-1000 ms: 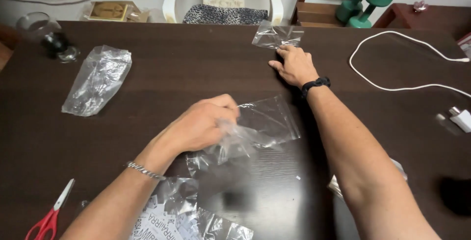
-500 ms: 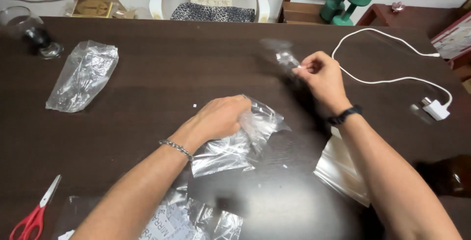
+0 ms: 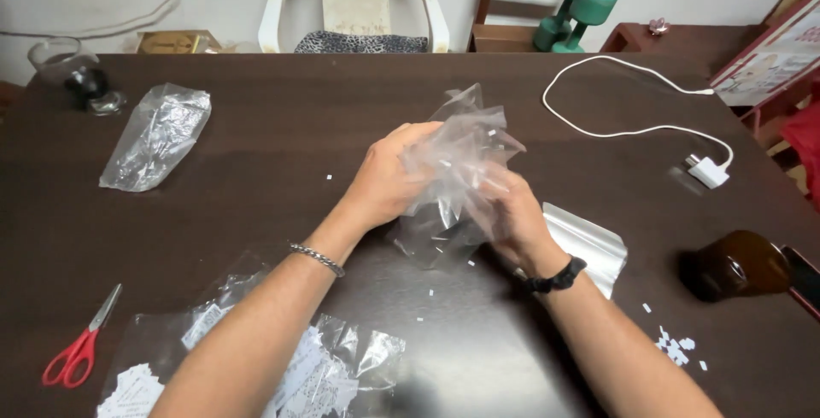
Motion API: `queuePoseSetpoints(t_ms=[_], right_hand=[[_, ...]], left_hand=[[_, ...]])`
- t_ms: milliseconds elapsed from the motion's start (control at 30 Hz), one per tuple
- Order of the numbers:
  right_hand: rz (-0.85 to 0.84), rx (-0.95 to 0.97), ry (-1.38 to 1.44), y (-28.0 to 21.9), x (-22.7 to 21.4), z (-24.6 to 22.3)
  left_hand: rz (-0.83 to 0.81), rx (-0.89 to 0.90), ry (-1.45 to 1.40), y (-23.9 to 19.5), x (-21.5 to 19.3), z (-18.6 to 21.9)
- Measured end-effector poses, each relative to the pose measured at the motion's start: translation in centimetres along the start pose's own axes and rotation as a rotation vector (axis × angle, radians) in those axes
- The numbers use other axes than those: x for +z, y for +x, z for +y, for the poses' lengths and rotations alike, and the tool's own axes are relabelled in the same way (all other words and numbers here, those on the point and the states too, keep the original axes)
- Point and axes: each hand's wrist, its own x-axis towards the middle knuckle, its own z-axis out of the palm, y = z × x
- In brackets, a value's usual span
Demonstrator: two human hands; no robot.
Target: The person is sorting small paper cutouts and placing them into small plastic resealable bags, occasionally using scissors to cut the bags.
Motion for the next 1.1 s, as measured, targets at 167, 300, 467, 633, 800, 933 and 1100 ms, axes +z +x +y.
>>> queuePoseSetpoints(t_ms=[167, 300, 467, 633, 800, 933, 1100], right_hand=[[0.114, -0.151, 0.157, -2.3, 0.8, -0.2], [0.169, -0.218, 0.272, -0.8, -2.9, 1.3], [0.152, -0.222, 0.345, -1.5, -5.0, 0.4], [0.093, -0.345, 0.309, -1.7, -6.0, 0.7], [0.116, -0.554, 0.129, -1.1, -7.1, 1.4], [0.036, -0.640, 0.080, -2.2, -7.2, 0.9], [-0.199, -0.616, 0.155, -3.1, -7.4, -0.4]], left_hand=[[0.142, -0.009, -0.136, -0.3, 2.1, -0.7], [0.242, -0.453, -0.234, -1.1, 2.3, -1.4], [0.338, -0.657, -0.278, -2.5, -0.3, 2.3], [0.110, -0.393, -0.021, -3.1, -1.9, -2.1], [-0.068, -0.230, 0.350, -3.0, -1.6, 2.0], [-0.209, -0.268, 0.565, -3.1, -0.9, 1.8], [-0.353, -0.153, 0.788, -3.4, 0.4, 0.9]])
